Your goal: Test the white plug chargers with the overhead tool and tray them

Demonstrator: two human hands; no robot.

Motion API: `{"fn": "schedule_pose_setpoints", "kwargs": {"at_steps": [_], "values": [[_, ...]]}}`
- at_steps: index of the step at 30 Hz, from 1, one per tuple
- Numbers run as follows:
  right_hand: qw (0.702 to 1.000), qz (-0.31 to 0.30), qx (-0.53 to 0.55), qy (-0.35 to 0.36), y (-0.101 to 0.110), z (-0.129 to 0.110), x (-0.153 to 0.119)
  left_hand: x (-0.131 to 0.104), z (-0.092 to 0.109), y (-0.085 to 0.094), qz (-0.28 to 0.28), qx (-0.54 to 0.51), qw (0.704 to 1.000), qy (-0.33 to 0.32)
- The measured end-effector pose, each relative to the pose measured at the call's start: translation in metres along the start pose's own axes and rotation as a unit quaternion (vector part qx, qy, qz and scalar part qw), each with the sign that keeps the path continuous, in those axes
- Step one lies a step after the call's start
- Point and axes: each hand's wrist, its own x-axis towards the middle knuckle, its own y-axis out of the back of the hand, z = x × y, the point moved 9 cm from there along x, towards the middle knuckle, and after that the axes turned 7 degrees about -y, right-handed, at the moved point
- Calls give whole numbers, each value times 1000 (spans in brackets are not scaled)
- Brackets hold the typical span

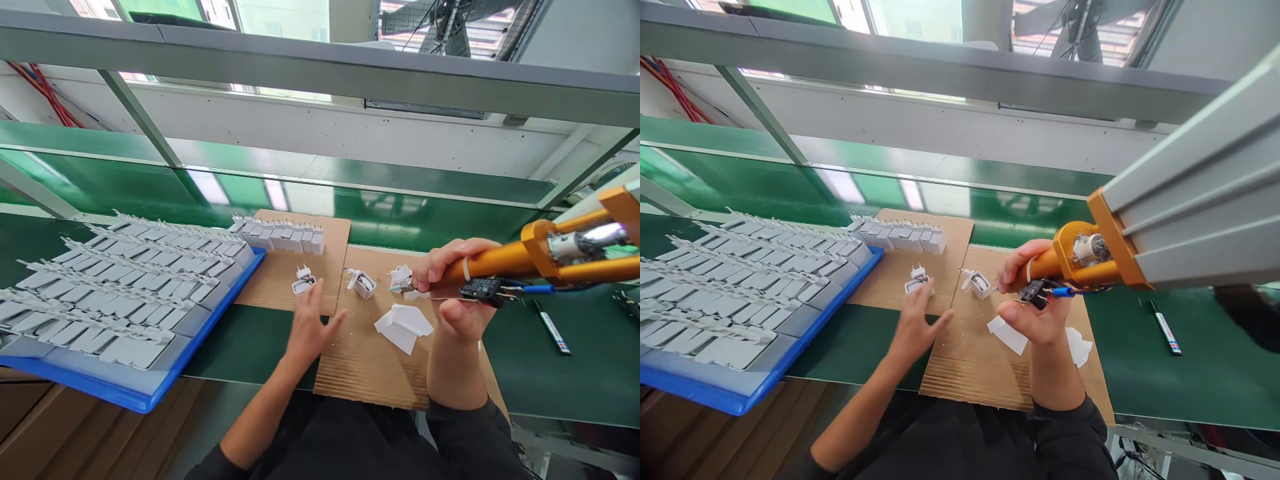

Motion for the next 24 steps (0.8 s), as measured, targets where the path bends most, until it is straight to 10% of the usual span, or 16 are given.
{"fn": "schedule_pose_setpoints", "kwargs": {"at_steps": [6,13,24], "values": [[1000,8,-17,-15,4,1,-1,8,34,-88,-143,-111,983,35],[1000,10,-19,-7,4,0,1,36,29,-79,-49,-117,991,52],[999,13,-44,-16,7,4,3,45,30,-105,-90,-131,982,98]]}}
